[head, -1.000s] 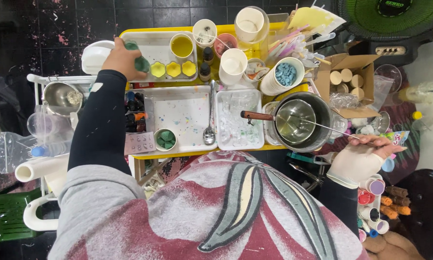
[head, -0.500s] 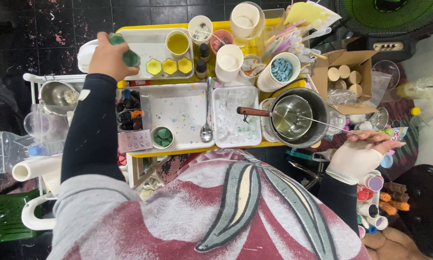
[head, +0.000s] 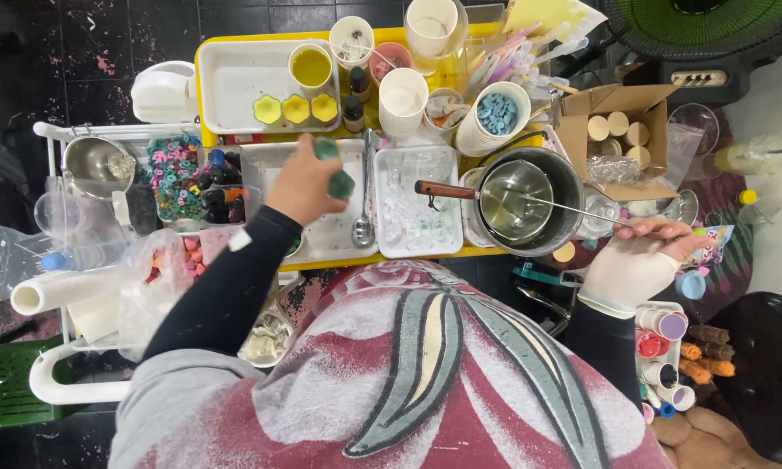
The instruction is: Preparing and scenting wax candles in a workshop setting.
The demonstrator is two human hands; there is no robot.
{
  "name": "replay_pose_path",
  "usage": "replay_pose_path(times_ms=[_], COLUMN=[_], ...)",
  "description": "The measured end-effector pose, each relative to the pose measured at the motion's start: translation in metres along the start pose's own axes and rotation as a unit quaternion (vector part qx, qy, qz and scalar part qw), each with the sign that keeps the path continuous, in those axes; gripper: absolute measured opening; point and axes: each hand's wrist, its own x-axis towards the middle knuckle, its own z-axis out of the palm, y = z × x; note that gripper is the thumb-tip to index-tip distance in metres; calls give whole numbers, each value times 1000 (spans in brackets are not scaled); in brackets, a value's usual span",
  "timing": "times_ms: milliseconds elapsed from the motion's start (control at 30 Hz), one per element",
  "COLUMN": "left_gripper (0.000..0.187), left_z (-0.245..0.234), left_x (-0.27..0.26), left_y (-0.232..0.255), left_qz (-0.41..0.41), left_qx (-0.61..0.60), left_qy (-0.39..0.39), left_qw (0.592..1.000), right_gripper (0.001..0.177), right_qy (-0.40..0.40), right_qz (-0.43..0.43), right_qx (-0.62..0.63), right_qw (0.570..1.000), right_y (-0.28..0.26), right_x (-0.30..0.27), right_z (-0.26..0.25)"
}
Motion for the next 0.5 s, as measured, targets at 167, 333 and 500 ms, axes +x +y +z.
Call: replay_pose_path(times_ms=[167,333,500], left_gripper=[61,61,62], left_z=[34,47,54], left_x=[-5,-1,7], left_y=[15,13,5], left_qz=[-45,-96,-105], left_qx=[19,44,54], left_qy=[-14,-7,0], left_qw=[999,994,993], right_gripper=[47,46,48], right_qy=[-15,-25,-47], right_qz=[18,34,37], right_qx=[5,7,9], right_qw=[1000,999,998], right_y=[-4,-3,1], right_x=[1,7,11], right_z=[2,-4,-5])
